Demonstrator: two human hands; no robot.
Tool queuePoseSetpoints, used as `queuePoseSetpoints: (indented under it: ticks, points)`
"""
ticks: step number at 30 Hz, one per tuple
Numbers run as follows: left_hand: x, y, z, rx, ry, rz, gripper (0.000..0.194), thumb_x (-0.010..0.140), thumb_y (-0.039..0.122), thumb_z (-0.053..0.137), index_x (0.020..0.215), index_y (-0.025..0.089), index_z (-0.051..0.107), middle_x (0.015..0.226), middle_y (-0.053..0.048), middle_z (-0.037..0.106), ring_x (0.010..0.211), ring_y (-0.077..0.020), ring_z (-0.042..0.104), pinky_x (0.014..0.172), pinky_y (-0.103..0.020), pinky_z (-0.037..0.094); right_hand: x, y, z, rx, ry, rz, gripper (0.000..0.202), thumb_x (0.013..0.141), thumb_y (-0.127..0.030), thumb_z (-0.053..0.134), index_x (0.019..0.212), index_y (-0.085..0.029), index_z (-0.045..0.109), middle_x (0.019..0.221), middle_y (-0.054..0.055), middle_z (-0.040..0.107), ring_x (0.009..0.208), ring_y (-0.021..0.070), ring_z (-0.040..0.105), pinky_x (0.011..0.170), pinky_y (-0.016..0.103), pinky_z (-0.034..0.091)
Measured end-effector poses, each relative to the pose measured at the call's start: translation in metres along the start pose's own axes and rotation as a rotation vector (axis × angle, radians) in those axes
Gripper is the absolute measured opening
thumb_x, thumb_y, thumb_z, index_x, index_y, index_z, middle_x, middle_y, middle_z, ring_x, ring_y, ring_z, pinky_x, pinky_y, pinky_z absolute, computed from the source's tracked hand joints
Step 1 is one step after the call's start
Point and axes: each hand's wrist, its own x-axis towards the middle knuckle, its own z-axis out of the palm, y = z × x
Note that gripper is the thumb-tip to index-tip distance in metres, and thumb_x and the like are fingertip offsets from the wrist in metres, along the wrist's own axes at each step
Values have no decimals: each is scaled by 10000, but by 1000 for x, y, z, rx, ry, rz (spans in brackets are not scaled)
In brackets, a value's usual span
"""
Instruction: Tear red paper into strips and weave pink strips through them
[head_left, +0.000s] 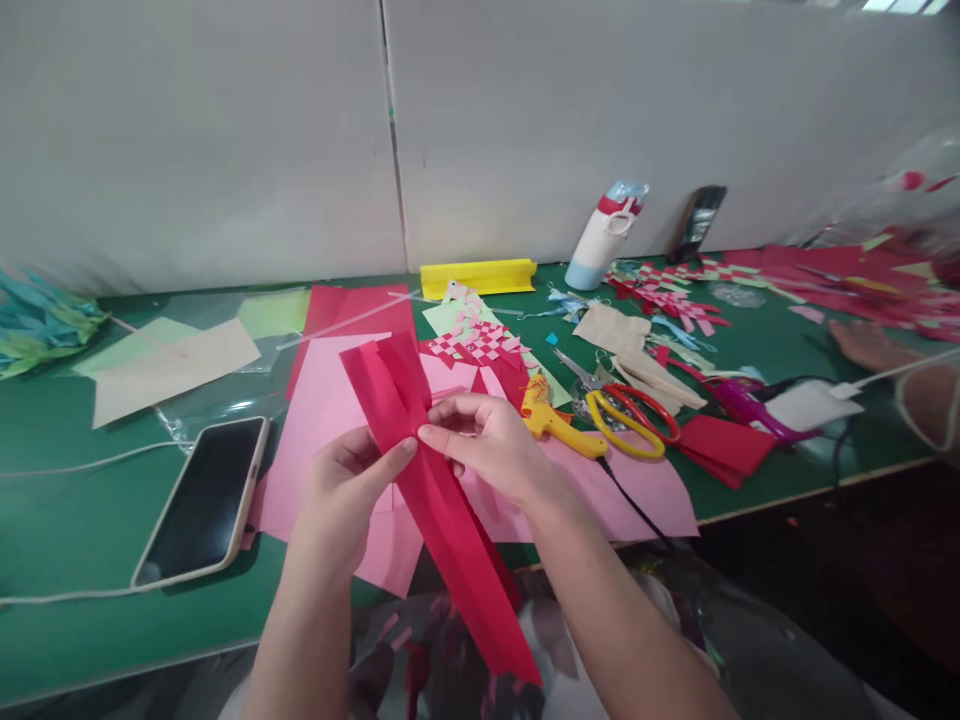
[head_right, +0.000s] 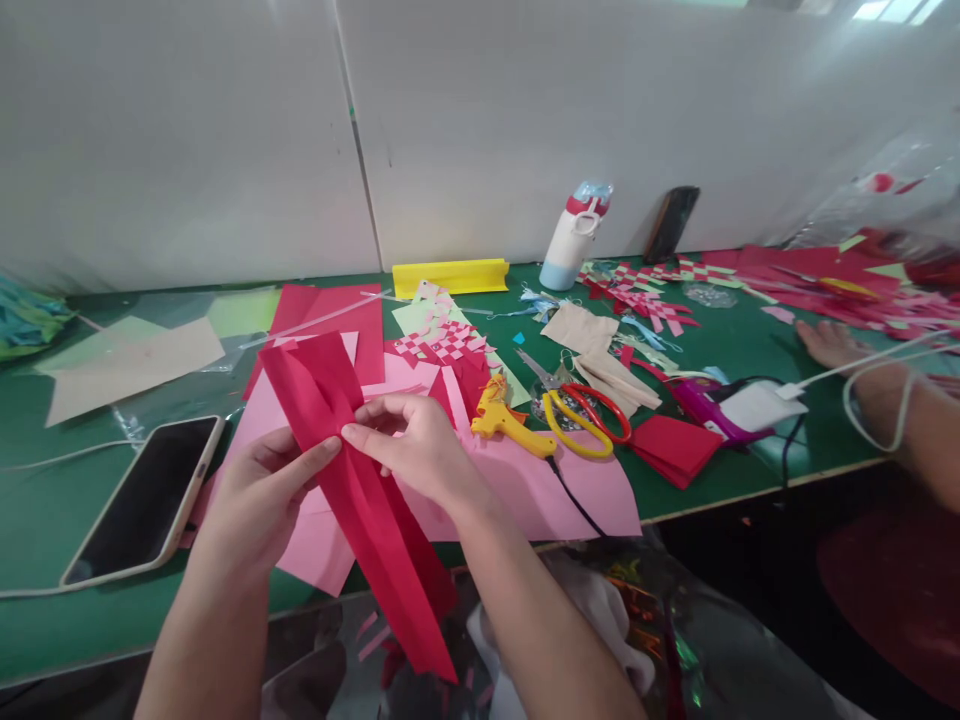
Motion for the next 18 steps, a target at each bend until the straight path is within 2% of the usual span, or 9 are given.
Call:
queuePoseSetpoints:
  ticks: [7,12,18]
  points:
    - [0,-2,0,-50,12,2,187,672,261,775,826,157,751,762,-52,748,710,-174,691,664,-246,556,-2,-2,2,60,-21,16,257,695,-381,736,787,-157,651,753,2,607,537,66,506,424,171,430]
    - [-2,-3,-2,-66,-27,24,150,709,245,753,843,177,753,790,-42,750,721,-155,688,674,-227,553,-3,-5,2,109,-51,-23,212,712,-342,731,790,-161,651,761,-7,603,552,59,501,449,164,433]
    - [-3,-2,-2,-108,-40,14,202,698,253,763,886,180,754,811,-50,750,729,-162,691,693,-249,562,-3,-6,1,153,-95,-50,187,725,-315,728,788,-166,634,746,-18,584,595,66,513,502,169,437]
